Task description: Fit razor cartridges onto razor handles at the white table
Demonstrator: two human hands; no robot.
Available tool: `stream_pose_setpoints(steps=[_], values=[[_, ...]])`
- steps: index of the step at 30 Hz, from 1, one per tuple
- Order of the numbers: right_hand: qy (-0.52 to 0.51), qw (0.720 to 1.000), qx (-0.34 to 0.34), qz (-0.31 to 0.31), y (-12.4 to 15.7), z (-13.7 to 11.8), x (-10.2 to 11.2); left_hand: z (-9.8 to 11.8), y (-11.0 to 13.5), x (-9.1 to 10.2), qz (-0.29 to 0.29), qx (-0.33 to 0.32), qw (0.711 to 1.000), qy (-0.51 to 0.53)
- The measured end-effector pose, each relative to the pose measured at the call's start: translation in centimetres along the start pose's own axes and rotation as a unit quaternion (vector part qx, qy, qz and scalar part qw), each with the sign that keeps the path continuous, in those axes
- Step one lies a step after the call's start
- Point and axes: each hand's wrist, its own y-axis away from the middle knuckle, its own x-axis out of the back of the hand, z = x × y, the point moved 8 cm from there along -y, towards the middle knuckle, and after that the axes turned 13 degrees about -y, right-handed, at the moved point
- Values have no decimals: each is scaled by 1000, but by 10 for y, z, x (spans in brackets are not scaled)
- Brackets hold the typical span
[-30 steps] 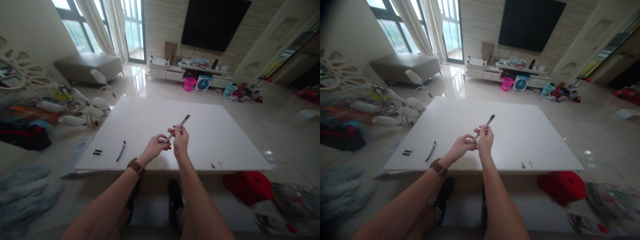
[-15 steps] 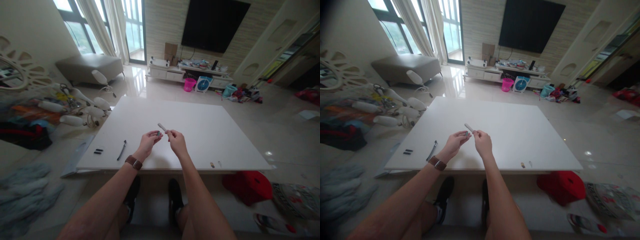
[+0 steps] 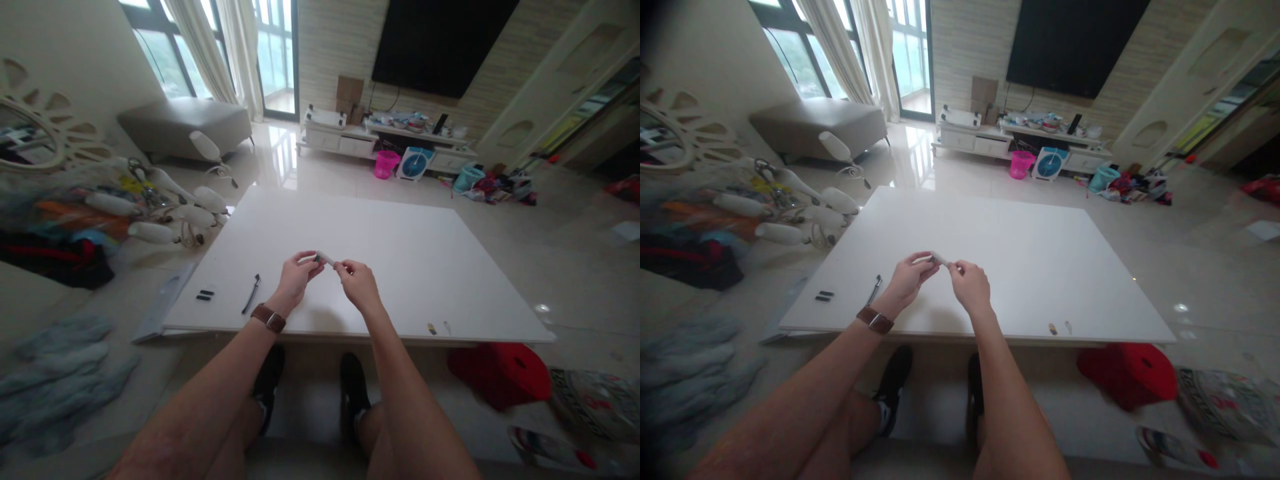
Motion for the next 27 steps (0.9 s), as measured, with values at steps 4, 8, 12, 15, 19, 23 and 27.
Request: stream_pose_setpoints(steps=[4,8,12,15,19,23,27], values=[[23,999,-8,26,1,-1,2,1,3,-2,-3,3,1000,4],[10,998,5,54,0,-5,7,2,4,-2,-8,8,1000,8],[23,1000,0,13,1,-4,1,4,3,0,9,-1,1000,14],[39,997,-6,63,3,-3,12,3,3,0,9,7,1000,14],[18,1000,5,22,4,-4,8,4,4,0,10,-2,1000,19],[37,999,-12,34,2,0,9,3,4,-1,3,-1,1000,18],[22,997,2,70,0,-1,15,1,4,-2,3,9,1000,12]])
